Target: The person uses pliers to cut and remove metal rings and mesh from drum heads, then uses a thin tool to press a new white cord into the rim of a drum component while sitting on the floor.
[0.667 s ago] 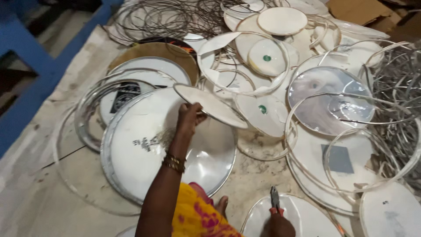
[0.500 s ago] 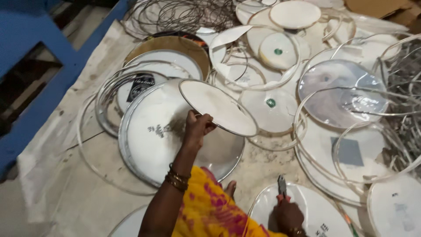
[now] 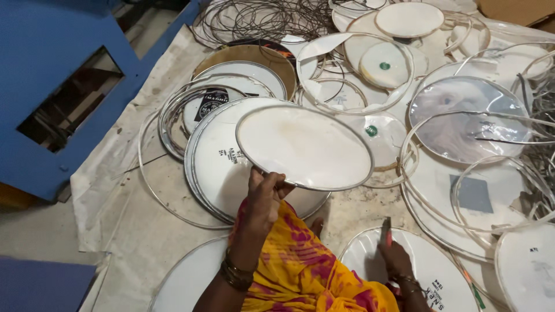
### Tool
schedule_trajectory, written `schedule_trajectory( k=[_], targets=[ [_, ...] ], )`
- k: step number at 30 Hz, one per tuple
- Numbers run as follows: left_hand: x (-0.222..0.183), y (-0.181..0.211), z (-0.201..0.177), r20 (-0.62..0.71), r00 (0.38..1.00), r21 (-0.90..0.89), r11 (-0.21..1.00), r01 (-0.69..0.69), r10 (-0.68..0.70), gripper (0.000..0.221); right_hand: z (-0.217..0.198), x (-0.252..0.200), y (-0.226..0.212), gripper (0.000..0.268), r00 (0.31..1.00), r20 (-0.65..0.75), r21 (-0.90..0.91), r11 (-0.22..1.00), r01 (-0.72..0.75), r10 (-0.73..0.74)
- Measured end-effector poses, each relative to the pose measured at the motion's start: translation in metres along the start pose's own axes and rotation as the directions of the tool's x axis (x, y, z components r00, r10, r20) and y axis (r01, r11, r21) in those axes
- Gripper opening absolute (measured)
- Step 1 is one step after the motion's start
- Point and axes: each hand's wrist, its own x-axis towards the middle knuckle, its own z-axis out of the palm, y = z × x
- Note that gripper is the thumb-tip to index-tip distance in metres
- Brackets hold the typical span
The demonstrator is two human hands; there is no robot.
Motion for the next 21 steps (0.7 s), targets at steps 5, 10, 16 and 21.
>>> schedule_trajectory(
  k=[5, 10, 16, 21],
  targets=[
    [-0.008, -0.015, 0.002, 0.014, 0.997, 0.034, 0.997, -0.070, 0.070, 0.052, -0.031, -0.002, -0.022, 0.026, 0.997, -0.082, 0.489, 0.871, 0.045, -0.005],
    [-0.009, -0.027, 0.007, 0.047, 0.995, -0.041, 0.996, -0.085, 0.087, 0.057, -0.076, -0.054, -0.069, 0.020, 0.955, -0.144, 0.870, 0.427, 0.248, -0.261],
    [-0.022, -0.048, 0.021, 0.148, 0.988, -0.094, 0.995, -0.030, 0.044, 0.061, -0.087, -0.100, -0.085, 0.032, 0.943, -0.107, 0.919, 0.331, 0.215, -0.315],
    [-0.045, -0.078, 0.036, 0.190, 0.972, 0.037, 0.991, 0.131, -0.136, 0.050, -0.080, -0.108, -0.075, 0.032, 0.856, -0.176, 0.970, 0.060, 0.234, -0.485]
  ],
)
